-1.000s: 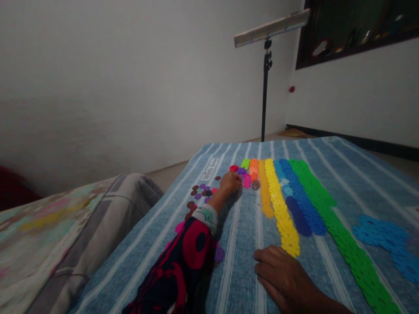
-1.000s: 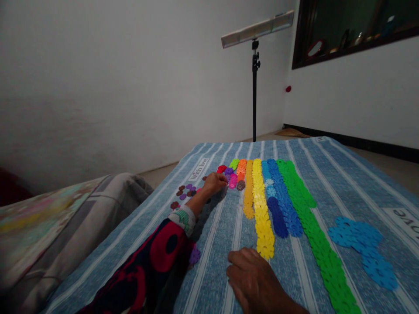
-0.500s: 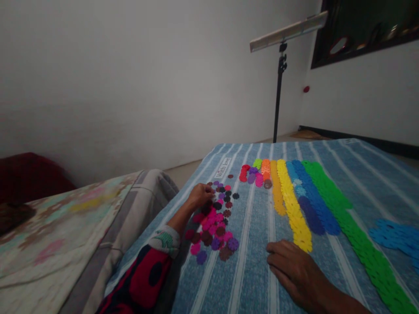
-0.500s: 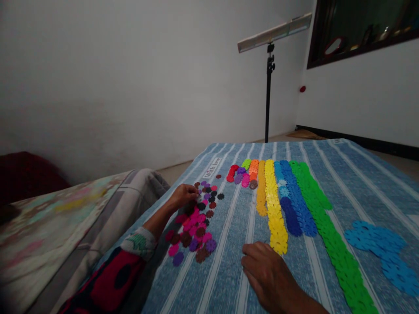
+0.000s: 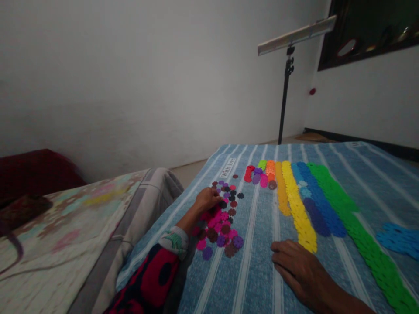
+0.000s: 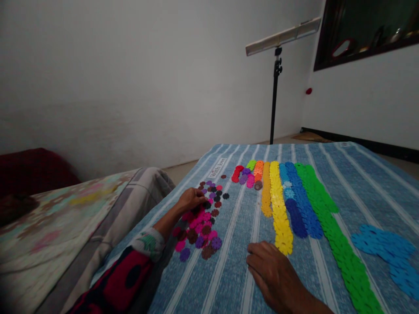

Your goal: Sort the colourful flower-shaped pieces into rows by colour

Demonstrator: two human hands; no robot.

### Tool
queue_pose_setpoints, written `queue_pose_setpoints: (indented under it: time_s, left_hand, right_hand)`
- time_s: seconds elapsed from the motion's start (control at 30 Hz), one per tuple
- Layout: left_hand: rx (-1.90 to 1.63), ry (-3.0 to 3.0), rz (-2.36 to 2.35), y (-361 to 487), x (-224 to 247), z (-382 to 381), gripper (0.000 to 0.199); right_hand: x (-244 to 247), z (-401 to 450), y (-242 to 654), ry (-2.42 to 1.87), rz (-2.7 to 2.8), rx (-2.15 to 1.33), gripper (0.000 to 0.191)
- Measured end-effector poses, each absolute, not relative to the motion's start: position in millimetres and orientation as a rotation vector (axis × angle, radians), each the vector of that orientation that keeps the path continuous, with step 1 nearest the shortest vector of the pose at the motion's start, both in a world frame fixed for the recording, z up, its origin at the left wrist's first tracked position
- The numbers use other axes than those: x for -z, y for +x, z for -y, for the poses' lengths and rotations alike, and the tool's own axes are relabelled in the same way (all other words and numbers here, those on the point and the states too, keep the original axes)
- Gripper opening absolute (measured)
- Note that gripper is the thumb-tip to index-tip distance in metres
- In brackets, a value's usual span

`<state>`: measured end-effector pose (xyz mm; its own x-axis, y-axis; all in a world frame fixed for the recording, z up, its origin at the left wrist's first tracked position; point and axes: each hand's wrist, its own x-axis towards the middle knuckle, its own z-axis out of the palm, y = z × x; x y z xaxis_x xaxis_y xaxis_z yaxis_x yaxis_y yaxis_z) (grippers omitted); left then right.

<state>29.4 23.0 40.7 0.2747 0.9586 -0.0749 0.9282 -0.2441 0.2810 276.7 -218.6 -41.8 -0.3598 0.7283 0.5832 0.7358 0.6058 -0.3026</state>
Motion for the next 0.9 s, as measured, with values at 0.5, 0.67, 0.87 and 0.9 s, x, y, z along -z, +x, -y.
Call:
queue_pose_setpoints:
  time_s: [0.5, 0.67, 0.87, 0.9]
  left_hand:
    - [-0.150, 2.241, -1.628, 47.3, -30.3, -37.0, 0.005]
    - [-0.402, 1.971, -1.435, 40.7, -20.7, -43.1, 0.014]
    - [-0.584, 1.813, -1.293, 41.4, -33.7, -44.9, 0.014]
    - [-0.599, 1.798, -1.271, 44.5, -36.0, -45.7, 0.013]
  right_hand:
    - [44.1, 218.5, 275.7, -1.174, 2.111, -0.002, 0.024]
    - [44.7, 217.9, 274.7, -1.167, 2.097, -0.011, 0.022]
    - [43.7, 217.0, 274.3, -1.166, 2.084, -0.012, 0.023]
    - [43.7, 216.9, 274.4, -1.165, 2.082, -0.013, 0.022]
